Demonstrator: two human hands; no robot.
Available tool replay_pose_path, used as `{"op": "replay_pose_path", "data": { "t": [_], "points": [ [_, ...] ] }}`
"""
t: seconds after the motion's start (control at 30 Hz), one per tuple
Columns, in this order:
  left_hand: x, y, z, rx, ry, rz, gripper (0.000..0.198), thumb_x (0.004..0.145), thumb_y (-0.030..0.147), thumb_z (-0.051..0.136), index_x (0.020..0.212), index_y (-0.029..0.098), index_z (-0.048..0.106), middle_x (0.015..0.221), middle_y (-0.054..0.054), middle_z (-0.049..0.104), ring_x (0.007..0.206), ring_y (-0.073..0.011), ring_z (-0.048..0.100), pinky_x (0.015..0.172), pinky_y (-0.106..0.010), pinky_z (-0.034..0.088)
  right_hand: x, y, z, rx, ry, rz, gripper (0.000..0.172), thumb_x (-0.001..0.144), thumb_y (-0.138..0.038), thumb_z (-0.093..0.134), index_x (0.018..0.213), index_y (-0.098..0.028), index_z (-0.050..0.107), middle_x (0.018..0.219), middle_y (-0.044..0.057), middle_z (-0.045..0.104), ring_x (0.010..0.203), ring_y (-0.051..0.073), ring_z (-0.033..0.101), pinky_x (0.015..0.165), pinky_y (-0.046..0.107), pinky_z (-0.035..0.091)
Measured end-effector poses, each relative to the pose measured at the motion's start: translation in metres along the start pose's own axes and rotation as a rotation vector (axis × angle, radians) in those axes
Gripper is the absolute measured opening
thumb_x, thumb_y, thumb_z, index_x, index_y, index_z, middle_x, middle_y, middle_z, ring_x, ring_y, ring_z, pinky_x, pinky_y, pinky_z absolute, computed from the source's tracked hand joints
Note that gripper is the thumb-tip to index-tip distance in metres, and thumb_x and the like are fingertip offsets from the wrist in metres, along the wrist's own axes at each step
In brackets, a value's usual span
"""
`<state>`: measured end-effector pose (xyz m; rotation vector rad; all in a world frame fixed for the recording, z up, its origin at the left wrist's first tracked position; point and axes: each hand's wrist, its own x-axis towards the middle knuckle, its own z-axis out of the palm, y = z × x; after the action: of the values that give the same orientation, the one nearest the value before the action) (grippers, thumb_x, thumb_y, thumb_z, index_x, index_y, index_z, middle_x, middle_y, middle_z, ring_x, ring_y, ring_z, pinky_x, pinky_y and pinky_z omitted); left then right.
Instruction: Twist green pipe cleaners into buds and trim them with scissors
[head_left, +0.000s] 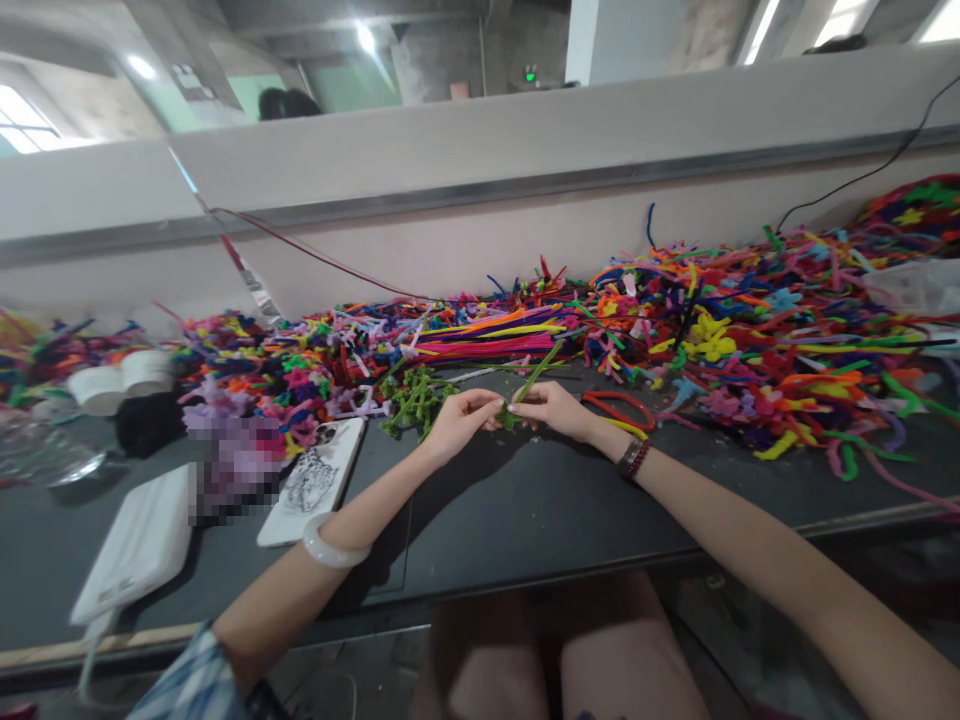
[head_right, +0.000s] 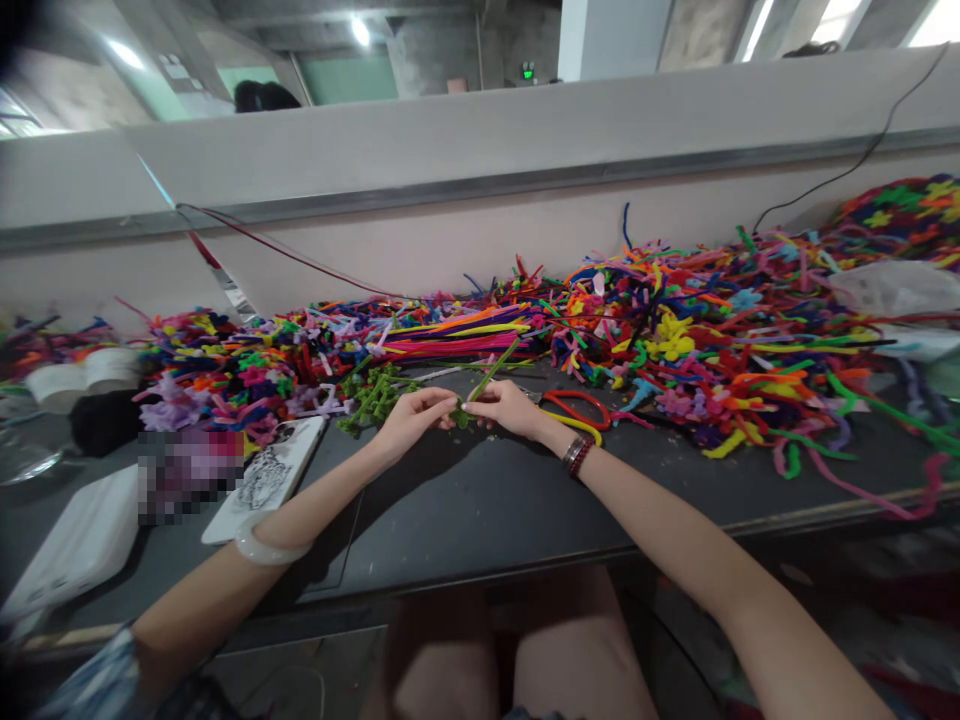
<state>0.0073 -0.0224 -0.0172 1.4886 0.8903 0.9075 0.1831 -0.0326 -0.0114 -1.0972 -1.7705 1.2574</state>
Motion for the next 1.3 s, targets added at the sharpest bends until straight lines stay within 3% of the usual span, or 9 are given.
{"op": "replay_pose_path", "data": {
  "t": [0.2,0.47,0.9,1.1,1.3],
  "points": [
    [0.0014,-0.0019,-0.0006,0.108,0.009,0.088,0.025,0.066,0.036,0.058,0.072,0.013,0.061,0.059,0.0,0.056,0.054,-0.009,0.049,0.051,-0.02,0.04,-0.0008,0.0023,0.0028,-0.021,-0.11,-0.013,0.033,0.066,-0.041,0.058,0.079,-0.012,0.061,0.063,0.0,0.056,0.051,0.006,0.046,0.048,0.02,0.038],
    [0.0014,-0.0029,-0.0011,0.097,0.008,0.006,0.025,0.065,0.037,0.058,0.072,0.013,0.061,0.058,0.001,0.056,0.053,-0.0083,0.047,0.051,-0.02,0.038,-0.0005,0.006,0.0042,-0.038,-0.099,-0.007,0.028,0.066,-0.038,0.059,0.068,-0.01,0.06,0.056,0.0,0.055,0.049,0.006,0.047,0.048,0.02,0.037],
    [-0.0017,-0.0017,0.002,0.174,-0.066,0.061,0.024,0.067,0.035,0.057,0.065,0.011,0.06,0.057,0.001,0.055,0.05,-0.007,0.043,0.049,-0.02,0.035,-0.0034,0.0017,0.0089,0.005,-0.186,-0.016,0.023,0.065,-0.034,0.06,0.061,-0.011,0.056,0.048,-0.003,0.05,0.044,0.005,0.044,0.043,0.018,0.034],
    [-0.0004,-0.0005,-0.0008,0.174,-0.021,0.067,0.026,0.07,0.037,0.053,0.072,0.012,0.058,0.057,0.001,0.053,0.052,-0.0083,0.046,0.052,-0.021,0.037,0.0002,0.0026,0.0054,0.052,-0.058,0.002,0.024,0.066,-0.035,0.059,0.065,-0.011,0.058,0.054,-0.002,0.053,0.047,0.006,0.046,0.047,0.02,0.037],
    [-0.0042,0.0028,0.0005,0.227,-0.115,0.155,0.023,0.073,0.034,0.049,0.068,0.012,0.056,0.06,0.0,0.054,0.054,-0.0093,0.05,0.054,-0.021,0.038,0.0005,-0.0023,0.0028,0.179,0.013,0.004,0.023,0.063,-0.035,0.062,0.06,-0.014,0.053,0.053,-0.004,0.051,0.047,0.006,0.045,0.048,0.021,0.037]
  ]
}}
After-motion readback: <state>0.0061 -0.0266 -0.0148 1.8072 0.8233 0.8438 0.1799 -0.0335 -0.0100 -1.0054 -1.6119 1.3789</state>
